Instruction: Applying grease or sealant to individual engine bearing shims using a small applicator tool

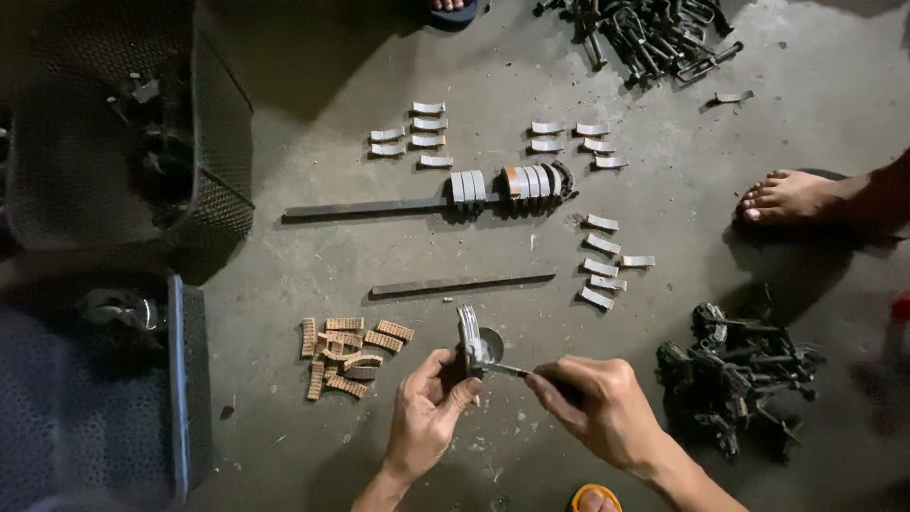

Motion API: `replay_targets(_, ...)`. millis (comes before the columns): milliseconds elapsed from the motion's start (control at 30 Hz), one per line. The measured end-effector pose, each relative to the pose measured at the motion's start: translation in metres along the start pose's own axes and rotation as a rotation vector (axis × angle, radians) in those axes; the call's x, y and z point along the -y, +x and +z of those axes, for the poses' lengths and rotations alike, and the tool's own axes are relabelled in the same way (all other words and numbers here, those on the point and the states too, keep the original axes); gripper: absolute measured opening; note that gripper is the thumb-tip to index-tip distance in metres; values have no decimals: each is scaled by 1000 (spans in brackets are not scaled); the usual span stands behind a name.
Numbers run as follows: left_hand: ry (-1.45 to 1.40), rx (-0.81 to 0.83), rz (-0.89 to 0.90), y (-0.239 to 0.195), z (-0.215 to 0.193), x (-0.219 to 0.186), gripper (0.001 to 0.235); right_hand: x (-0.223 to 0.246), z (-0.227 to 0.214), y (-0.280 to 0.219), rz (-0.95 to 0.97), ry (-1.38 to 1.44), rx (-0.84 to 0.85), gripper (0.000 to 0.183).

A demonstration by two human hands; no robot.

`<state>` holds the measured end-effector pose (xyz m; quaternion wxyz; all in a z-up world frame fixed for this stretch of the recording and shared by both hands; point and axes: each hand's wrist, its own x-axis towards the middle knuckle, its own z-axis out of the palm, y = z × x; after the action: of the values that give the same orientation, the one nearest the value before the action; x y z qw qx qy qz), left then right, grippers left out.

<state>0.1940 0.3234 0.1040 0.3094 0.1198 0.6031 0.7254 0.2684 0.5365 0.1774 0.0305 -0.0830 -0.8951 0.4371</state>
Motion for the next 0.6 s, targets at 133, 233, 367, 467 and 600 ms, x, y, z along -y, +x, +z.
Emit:
replay_targets(133,150,-4,112,1,3,-8,26,10,1,7,-81,-73,-29,8)
replay_targets(233,175,-5,147,-1,2,-3,23,8,2,10,-63,-46,-23,6)
replay_targets(367,336,1,227,-2,-3,8,24,4,3,12,44,29,-5,10)
replay_targets(467,339,44,259,-2,-4,5,21,-3,3,12,97,58,3,11)
replay_targets(600,279,110,250,-1,-3,-8,19,-8,2,17,133,81,25,13)
